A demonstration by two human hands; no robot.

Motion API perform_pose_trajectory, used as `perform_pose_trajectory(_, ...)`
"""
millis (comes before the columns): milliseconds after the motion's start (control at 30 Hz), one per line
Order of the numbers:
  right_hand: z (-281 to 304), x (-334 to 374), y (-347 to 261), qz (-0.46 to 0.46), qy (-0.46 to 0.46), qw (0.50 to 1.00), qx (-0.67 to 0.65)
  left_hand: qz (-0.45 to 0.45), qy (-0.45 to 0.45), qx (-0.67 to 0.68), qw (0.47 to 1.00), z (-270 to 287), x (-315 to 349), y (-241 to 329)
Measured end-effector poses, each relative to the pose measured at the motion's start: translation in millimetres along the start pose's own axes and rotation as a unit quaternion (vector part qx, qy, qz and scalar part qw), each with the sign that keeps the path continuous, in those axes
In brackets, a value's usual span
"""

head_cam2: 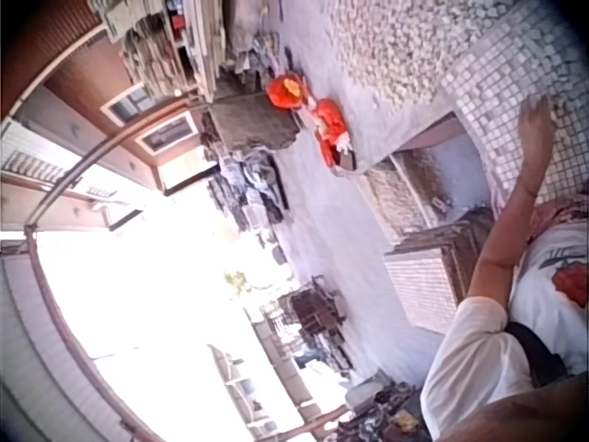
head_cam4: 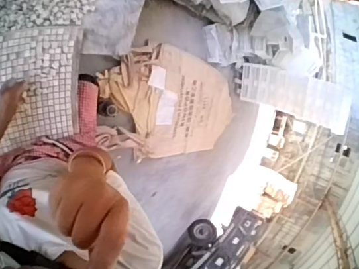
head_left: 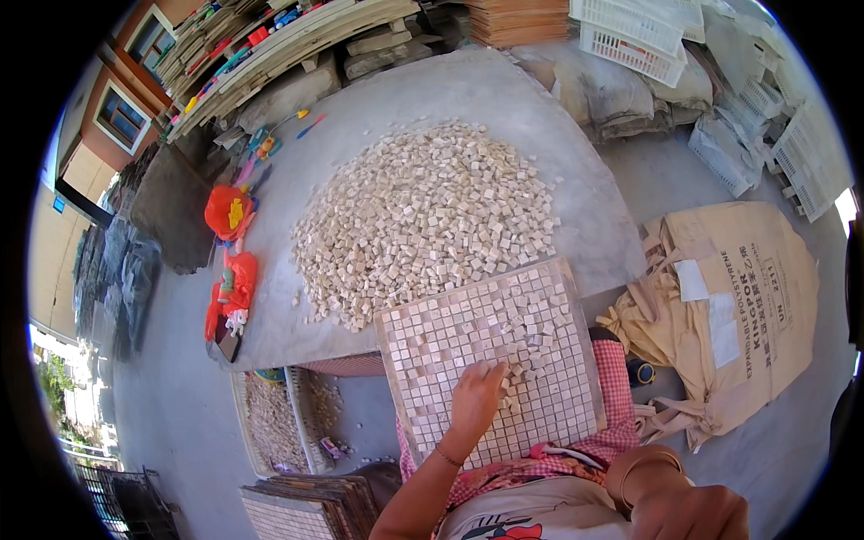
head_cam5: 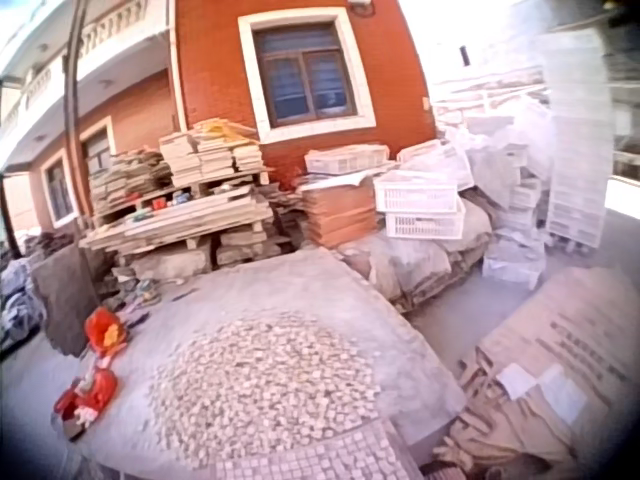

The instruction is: The person places small white square tiles one by one into the cells of a grid mesh sheet. They pick tiles from a large pile on a table and carefully insert them into the grid, filling the sheet progressively.

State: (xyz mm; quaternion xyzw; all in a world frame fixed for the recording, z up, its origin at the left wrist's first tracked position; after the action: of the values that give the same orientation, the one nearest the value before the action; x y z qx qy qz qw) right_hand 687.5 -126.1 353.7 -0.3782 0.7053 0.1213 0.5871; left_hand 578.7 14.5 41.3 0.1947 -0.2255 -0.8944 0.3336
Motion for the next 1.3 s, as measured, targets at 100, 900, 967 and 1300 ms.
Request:
perform_pose_trajectory(100,13,11,-8,0.0,0.011,1.0,0.024,0.012,0.029,0.028,0.999,4,-4,-6)
perform_pose_trajectory(900,114,189,41,-0.457,0.337,0.729,0.382,0.146,0.051,0.076,0.985,18,-26,-28)
perform_pose_trajectory(967,121,210,62,-0.505,0.3,0.705,0.398,0.143,0.052,0.087,0.985,30,-18,-30)
perform_pose_trajectory(1300,123,224,106,-0.523,0.251,0.691,0.432,0.077,0.052,0.037,0.995,9,15,-14)
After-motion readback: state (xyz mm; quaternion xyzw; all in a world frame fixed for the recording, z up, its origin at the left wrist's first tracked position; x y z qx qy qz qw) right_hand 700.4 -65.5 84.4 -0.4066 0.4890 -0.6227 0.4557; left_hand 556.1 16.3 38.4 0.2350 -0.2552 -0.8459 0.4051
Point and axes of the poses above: each hand's wrist, its own x-axis away from the middle knuckle, its own z-axis out of the back of the hand, y = z × x, the point moved 9 cm from there along -x, towards the middle knuckle, and after that the axes turned 1 degree about -z, right-handed, at the moved point
